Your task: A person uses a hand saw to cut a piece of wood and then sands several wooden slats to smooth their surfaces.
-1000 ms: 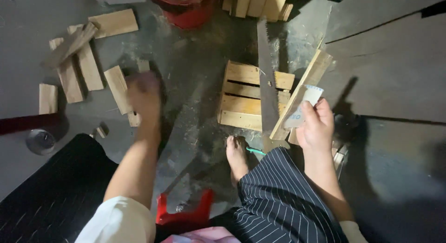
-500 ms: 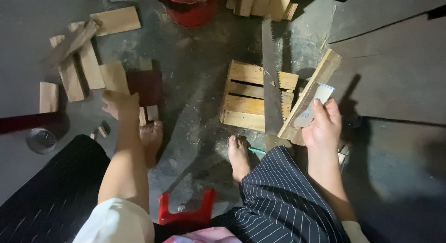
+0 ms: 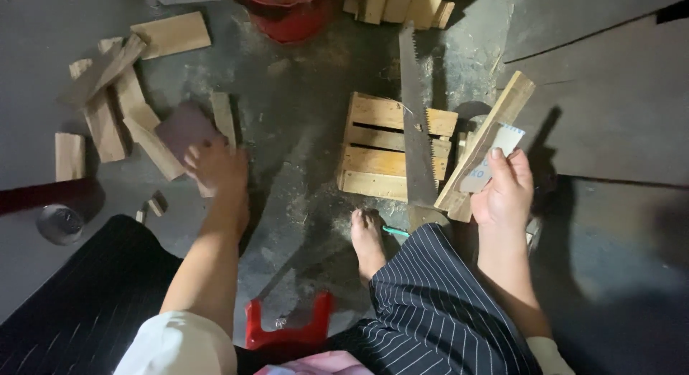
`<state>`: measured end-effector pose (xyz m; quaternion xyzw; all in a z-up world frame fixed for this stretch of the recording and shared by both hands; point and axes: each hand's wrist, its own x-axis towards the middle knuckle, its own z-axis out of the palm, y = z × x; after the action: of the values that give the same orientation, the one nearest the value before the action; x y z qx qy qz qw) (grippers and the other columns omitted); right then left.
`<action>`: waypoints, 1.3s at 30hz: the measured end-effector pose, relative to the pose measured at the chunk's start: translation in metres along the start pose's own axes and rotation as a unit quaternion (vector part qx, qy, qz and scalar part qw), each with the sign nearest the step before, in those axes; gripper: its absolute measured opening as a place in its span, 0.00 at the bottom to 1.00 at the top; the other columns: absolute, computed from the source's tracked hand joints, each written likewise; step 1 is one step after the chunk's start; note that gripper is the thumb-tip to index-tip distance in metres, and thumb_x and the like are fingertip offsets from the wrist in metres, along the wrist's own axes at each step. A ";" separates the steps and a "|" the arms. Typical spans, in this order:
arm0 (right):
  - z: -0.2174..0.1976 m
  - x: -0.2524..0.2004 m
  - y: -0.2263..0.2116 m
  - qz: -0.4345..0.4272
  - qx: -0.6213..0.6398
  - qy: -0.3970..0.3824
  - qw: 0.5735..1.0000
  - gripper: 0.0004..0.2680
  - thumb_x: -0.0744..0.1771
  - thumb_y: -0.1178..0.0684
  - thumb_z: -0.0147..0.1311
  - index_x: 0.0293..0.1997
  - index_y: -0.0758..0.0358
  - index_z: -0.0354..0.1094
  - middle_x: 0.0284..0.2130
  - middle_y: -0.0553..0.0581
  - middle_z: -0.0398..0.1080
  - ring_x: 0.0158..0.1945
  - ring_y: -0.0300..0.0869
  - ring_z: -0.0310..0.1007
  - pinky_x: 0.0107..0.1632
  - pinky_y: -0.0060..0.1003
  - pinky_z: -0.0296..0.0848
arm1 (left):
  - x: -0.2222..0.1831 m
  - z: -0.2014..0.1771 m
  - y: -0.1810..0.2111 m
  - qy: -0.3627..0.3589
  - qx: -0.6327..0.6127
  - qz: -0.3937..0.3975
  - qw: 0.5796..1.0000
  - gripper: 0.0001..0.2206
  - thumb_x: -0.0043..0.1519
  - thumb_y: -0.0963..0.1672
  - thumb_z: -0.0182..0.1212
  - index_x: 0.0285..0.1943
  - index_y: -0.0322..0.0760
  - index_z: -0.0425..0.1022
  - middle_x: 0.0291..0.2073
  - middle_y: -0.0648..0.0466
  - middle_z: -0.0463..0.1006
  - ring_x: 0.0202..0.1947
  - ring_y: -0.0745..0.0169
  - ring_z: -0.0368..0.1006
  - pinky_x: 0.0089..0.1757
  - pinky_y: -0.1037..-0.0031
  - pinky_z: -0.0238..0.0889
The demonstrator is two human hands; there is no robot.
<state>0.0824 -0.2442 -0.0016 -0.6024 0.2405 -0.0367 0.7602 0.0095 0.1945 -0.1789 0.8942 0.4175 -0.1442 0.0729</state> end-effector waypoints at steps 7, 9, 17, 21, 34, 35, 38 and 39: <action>0.002 -0.002 0.036 -0.057 -0.090 0.016 0.994 0.05 0.68 0.59 0.60 0.45 0.57 0.69 0.33 0.49 0.71 0.39 0.31 0.73 0.46 0.31 0.77 | -0.098 -0.039 0.107 0.093 -0.397 0.292 0.865 0.08 0.69 0.46 0.62 0.51 0.38 0.78 0.37 0.46 0.76 0.40 0.45 0.75 0.44 0.59 0.68; 0.041 -0.030 0.023 -0.020 -0.152 -0.098 0.983 0.03 0.68 0.61 0.57 0.38 0.58 0.68 0.26 0.49 0.69 0.29 0.33 0.66 0.38 0.28 0.68 | -0.144 -0.067 0.143 -0.156 -0.500 0.443 0.728 0.21 0.63 0.43 0.66 0.65 0.32 0.72 0.51 0.34 0.76 0.54 0.27 0.72 0.53 0.48 0.66; -0.085 0.067 0.084 -0.052 -0.422 -0.011 0.905 0.06 0.67 0.51 0.63 0.38 0.59 0.72 0.25 0.52 0.68 0.28 0.40 0.65 0.32 0.35 0.63 | -0.166 -0.064 0.136 -0.440 -0.582 0.219 0.647 0.08 0.70 0.42 0.56 0.56 0.37 0.76 0.36 0.52 0.82 0.40 0.67 0.76 0.43 0.65 0.75; -0.125 0.063 0.125 0.100 -0.624 0.009 0.775 0.14 0.64 0.43 0.64 0.48 0.57 0.78 0.43 0.62 0.78 0.52 0.58 0.77 0.50 0.50 0.76 | -0.171 -0.082 0.143 -0.523 -0.658 0.086 0.535 0.08 0.72 0.41 0.49 0.56 0.37 0.73 0.32 0.55 0.73 0.32 0.68 0.74 0.34 0.73 0.72; -0.126 0.068 0.136 0.145 -0.742 -0.008 0.654 0.09 0.67 0.43 0.53 0.50 0.39 0.77 0.42 0.63 0.79 0.51 0.59 0.78 0.51 0.53 0.77 | -0.174 -0.078 0.143 -0.583 -0.624 0.095 0.511 0.25 0.69 0.39 0.53 0.76 0.50 0.60 0.50 0.47 0.77 0.44 0.44 0.81 0.37 0.37 0.77; -0.127 0.068 0.134 0.123 -0.743 -0.015 0.658 0.09 0.67 0.43 0.54 0.50 0.42 0.77 0.44 0.63 0.77 0.51 0.60 0.78 0.52 0.54 0.76 | -0.174 -0.077 0.142 -0.585 -0.618 0.091 0.517 0.25 0.69 0.39 0.52 0.77 0.50 0.59 0.49 0.48 0.77 0.44 0.46 0.81 0.38 0.38 0.77; -0.127 0.065 0.102 0.026 -0.695 -0.017 0.719 0.08 0.67 0.48 0.58 0.47 0.54 0.77 0.41 0.66 0.76 0.49 0.63 0.77 0.50 0.56 0.75 | -0.172 -0.078 0.144 -0.585 -0.619 0.083 0.517 0.26 0.69 0.38 0.50 0.78 0.50 0.58 0.48 0.48 0.78 0.41 0.47 0.82 0.38 0.40 0.78; -0.128 0.061 0.088 -0.045 -0.640 -0.011 0.767 0.07 0.66 0.53 0.63 0.43 0.64 0.78 0.36 0.68 0.77 0.46 0.64 0.76 0.48 0.56 0.74 | -0.172 -0.078 0.144 -0.586 -0.625 0.076 0.510 0.26 0.69 0.38 0.50 0.78 0.49 0.57 0.47 0.47 0.78 0.39 0.47 0.82 0.35 0.42 0.79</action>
<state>0.0632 -0.3564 -0.1233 -0.9598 0.1724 0.0981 0.1984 0.0304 -0.0035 -0.0489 0.3580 0.1924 -0.3314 0.8515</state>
